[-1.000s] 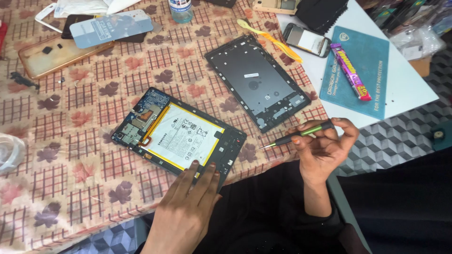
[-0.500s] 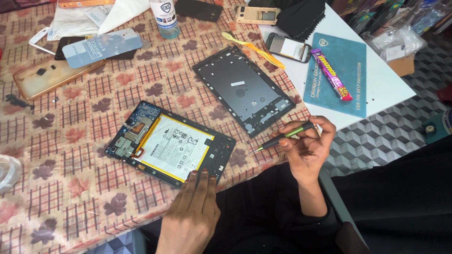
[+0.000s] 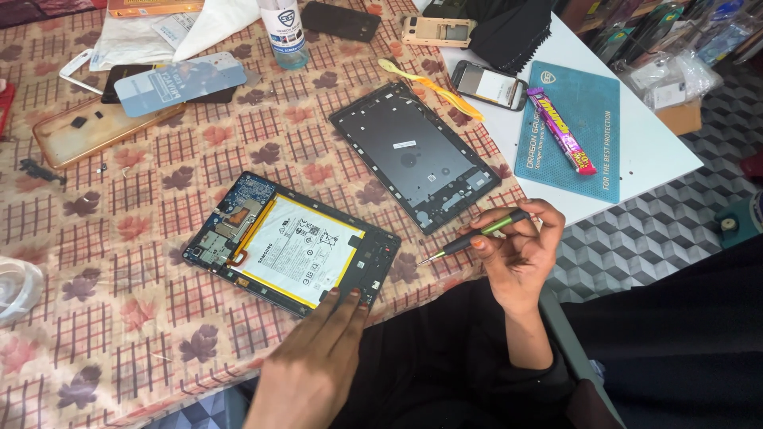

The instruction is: The person uses a screwdriver to remove screws from a disassembled tablet, then lifts and sets aside the back cover. They continue to unscrew internal components and reposition the tablet on the work surface.

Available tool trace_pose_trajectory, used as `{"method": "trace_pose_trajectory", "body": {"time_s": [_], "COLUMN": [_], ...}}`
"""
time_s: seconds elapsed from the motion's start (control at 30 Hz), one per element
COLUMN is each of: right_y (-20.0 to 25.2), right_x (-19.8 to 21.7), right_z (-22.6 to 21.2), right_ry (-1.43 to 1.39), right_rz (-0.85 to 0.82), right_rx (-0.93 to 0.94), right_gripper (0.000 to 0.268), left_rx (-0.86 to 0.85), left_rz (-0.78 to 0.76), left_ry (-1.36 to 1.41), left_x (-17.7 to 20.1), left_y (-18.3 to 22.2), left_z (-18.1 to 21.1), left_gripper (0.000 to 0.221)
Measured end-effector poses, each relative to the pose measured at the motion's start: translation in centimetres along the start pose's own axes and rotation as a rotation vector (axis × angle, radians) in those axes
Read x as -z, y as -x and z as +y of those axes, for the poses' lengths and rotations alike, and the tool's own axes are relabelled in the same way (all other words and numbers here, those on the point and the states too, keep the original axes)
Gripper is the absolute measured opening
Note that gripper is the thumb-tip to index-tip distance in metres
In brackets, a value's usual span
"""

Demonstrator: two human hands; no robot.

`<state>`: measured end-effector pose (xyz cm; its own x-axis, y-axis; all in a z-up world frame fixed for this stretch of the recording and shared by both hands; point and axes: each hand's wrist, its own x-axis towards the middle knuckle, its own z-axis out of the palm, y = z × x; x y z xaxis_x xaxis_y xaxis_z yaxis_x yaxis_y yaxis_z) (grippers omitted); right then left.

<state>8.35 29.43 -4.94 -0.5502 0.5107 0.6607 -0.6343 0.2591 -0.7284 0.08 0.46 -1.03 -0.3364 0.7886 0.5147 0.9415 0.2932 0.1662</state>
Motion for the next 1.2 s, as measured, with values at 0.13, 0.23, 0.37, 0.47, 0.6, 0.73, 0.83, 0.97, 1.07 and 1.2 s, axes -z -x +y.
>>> {"method": "trace_pose_trajectory", "body": {"time_s": [0.13,0.23,0.37,0.47,0.6,0.73,0.83,0.97,1.07,1.2], "right_y": [0.0,0.2,0.5,0.6,0.7,0.4,-0.2,-0.1,-0.1,-0.3], "right_x": [0.0,0.2,0.5,0.5,0.3,-0.4,-1.2,-3.0,-4.8,-6.6], "right_z": [0.0,0.2,0.8,1.2,1.5,0.7,-0.9,-2.8,-3.3,-3.4], "right_ry": [-0.028,-0.05,-0.034,-0.012,-0.019,-0.007,0.012,0.065,0.104,0.167], "right_rz": [-0.002,0.01,0.037,0.04,0.044,0.069,0.051,-0.121,-0.242,-0.333], "right_rx": [0.0,0.004,0.021,0.057,0.105,0.051,0.057,0.185,0.286,0.324], "right_gripper": [0.063,0.066,0.068,0.065,0.065,0.066,0.065,0.067,0.065,0.063], "left_rx": [-0.056,0.005,0.019,0.066,0.095,0.091,0.077,0.039,0.038,0.05], "left_rz": [0.021,-0.015,-0.007,0.078,0.255,0.193,0.105,0.067,0.077,0.061], "left_ry": [0.023,0.003,-0.254,-0.395,-0.437,-0.24,-0.052,0.088,0.099,0.109], "left_x": [1.6,1.8,-0.4,-2.2,-3.3,-2.9,-1.5,-0.6,-0.5,-0.2], "left_y": [-0.1,-1.0,-2.7,-3.2,-3.3,-3.6,-3.6,-3.7,-4.1,-4.2], "left_z": [-2.0,-2.6,-0.8,1.2,2.2,0.8,-0.5,-1.2,-1.0,-1.0], "left_gripper": [0.035,0.044,0.051,0.054,0.056,0.056,0.055,0.052,0.051,0.051]}}
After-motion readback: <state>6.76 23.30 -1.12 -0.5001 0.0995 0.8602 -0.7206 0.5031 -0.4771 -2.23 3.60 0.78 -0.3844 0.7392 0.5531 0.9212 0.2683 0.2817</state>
